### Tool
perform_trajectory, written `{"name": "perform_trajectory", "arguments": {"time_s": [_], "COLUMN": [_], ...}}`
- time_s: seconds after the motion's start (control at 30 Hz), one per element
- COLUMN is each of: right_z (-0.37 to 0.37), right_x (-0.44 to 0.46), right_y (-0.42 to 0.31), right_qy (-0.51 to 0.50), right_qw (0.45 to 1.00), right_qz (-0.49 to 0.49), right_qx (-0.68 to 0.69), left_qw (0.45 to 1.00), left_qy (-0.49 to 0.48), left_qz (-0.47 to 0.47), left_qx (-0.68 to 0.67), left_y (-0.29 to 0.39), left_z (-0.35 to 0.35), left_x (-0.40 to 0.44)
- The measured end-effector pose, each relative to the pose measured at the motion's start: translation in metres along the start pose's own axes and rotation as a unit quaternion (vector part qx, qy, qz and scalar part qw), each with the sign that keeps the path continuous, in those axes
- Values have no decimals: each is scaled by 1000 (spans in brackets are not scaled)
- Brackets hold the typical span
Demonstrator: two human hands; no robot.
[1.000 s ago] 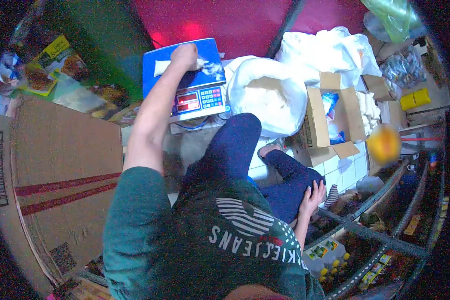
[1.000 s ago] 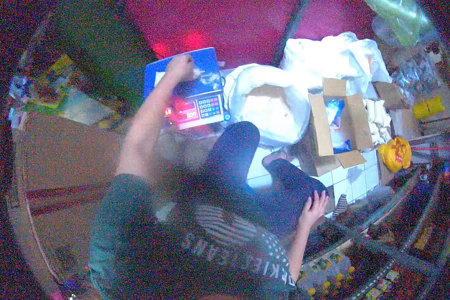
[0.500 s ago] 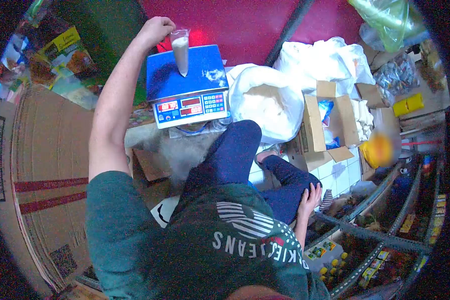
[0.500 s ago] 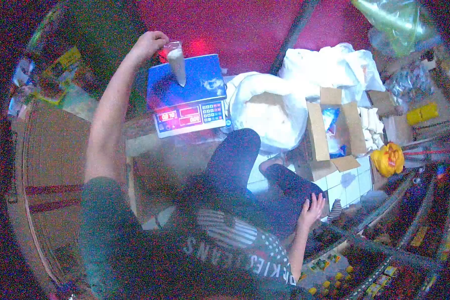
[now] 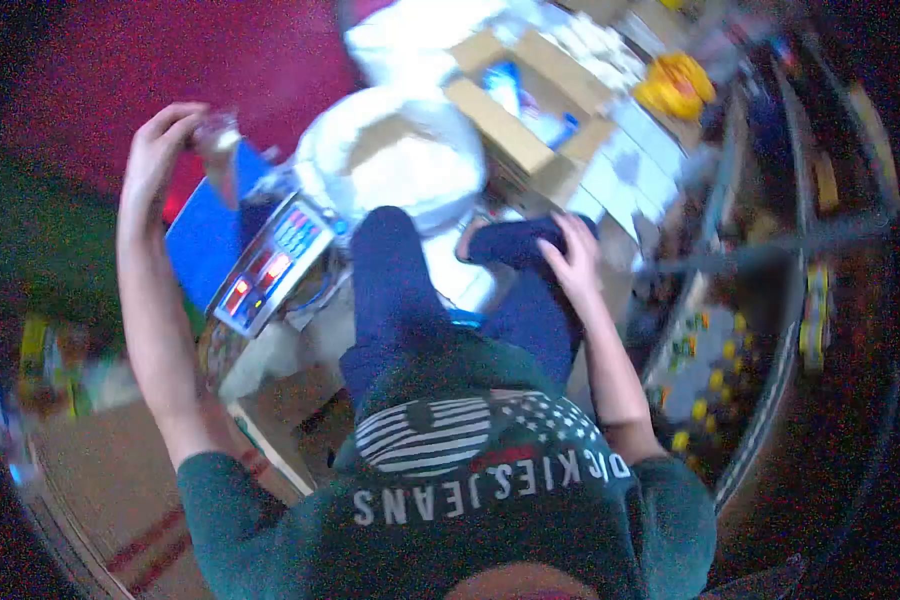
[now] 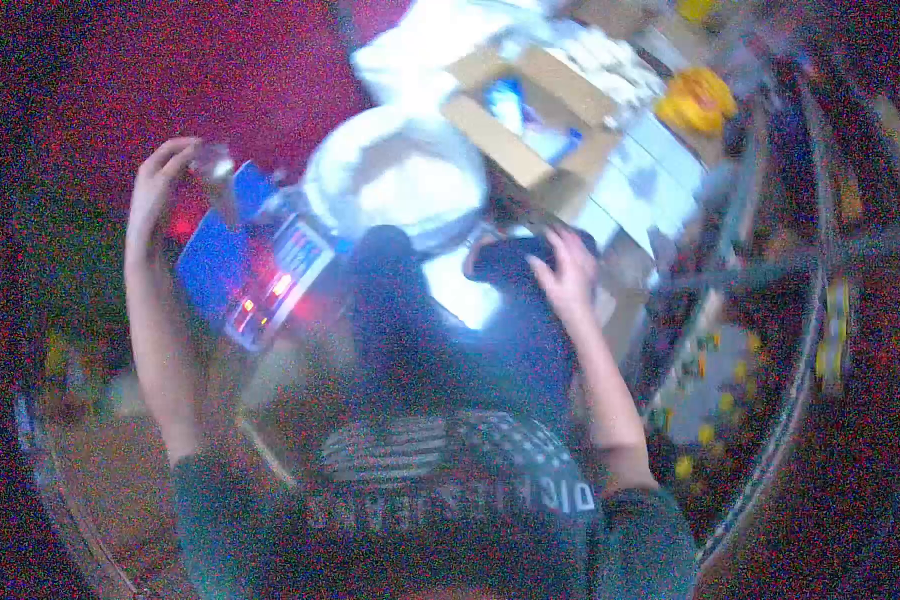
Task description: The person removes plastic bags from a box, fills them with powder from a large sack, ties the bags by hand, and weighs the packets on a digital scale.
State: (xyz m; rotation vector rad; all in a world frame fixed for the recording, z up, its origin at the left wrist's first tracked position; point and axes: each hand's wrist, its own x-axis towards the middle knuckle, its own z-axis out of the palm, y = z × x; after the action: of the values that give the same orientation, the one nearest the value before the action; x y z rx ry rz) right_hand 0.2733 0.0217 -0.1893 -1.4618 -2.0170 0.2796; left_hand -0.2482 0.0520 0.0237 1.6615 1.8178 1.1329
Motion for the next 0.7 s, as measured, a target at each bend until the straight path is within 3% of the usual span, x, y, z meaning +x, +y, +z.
{"name": "perform_trajectory", "arguments": {"time_s": [0.2, 0.27, 0.3, 0.33, 0.37, 0.4, 0.47, 0.53, 0.6, 0.63, 0.7], "right_z": [-48, -61, -68, -76, -101, -104, -142, -165, -170, -174, -176], "right_x": [58, 67, 70, 71, 75, 75, 63, 35, 9, -3, -24], "right_y": [-88, -89, -82, -74, -82, -72, -76, -63, -24, -17, -5], "right_qy": [48, 112, 126, 139, 168, 262, 256, 246, 272, 274, 276], "right_qw": [991, 983, 984, 983, 981, 960, 965, 968, 956, 958, 955], "right_qz": [-109, -140, -128, -119, -94, -86, -61, 21, 12, 44, 104], "right_qx": [55, 39, 16, -7, -22, -49, 6, -49, -109, -79, -9], "left_qw": [981, 968, 957, 939, 936, 923, 893, 854, 817, 805, 806], "left_qy": [-140, -186, -219, -258, -280, -294, -344, -418, -483, -486, -503], "left_qz": [43, 84, 37, 111, 109, 154, 214, 180, 64, 184, 208], "left_qx": [-125, -145, -186, -197, -184, -195, -194, -251, -308, -285, -233], "left_y": [100, 141, 155, 159, 193, 204, 211, 226, 231, 231, 235], "left_z": [131, 185, 214, 243, 255, 278, 311, 347, 387, 407, 434], "left_x": [7, -6, -7, -2, -9, -10, -12, -29, -46, -49, -68]}}
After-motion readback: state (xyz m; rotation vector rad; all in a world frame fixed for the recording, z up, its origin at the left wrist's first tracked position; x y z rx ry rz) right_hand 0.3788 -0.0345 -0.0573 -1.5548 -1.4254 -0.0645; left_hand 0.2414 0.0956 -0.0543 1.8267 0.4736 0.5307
